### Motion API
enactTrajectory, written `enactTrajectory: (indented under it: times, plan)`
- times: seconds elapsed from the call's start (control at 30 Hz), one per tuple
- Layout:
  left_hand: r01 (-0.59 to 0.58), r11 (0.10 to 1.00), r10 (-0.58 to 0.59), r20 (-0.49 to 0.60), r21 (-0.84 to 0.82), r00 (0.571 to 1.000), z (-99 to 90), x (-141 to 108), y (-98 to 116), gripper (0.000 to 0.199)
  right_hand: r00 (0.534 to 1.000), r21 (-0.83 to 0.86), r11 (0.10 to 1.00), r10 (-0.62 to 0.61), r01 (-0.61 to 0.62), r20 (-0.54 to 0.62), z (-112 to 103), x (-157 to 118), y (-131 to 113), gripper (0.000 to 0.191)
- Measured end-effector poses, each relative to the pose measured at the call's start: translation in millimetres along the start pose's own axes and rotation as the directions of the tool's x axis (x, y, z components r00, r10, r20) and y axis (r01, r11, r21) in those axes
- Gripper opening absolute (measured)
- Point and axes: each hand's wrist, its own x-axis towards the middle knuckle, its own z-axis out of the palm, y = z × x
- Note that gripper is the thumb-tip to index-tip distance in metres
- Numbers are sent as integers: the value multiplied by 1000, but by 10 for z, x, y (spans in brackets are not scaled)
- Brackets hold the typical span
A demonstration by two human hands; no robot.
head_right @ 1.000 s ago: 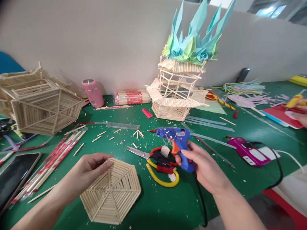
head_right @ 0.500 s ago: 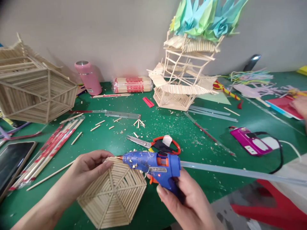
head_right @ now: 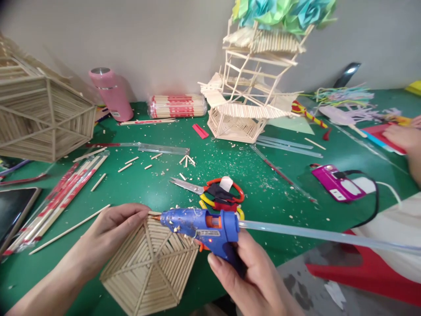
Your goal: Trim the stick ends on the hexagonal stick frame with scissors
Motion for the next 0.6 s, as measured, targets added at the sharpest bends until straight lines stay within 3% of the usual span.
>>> enactTrajectory:
  times: [0.37, 0.6]
  plan:
    - [-34, 996, 35, -7, 78, 999, 33, -9, -43, 30, 998, -109, 994, -17, 10, -62, -19, -79, 28, 44]
    - [-16, 998, 14, 33, 59, 999, 47, -24, -34, 29, 997, -52, 998, 36, -39, -61, 33, -88, 25, 40]
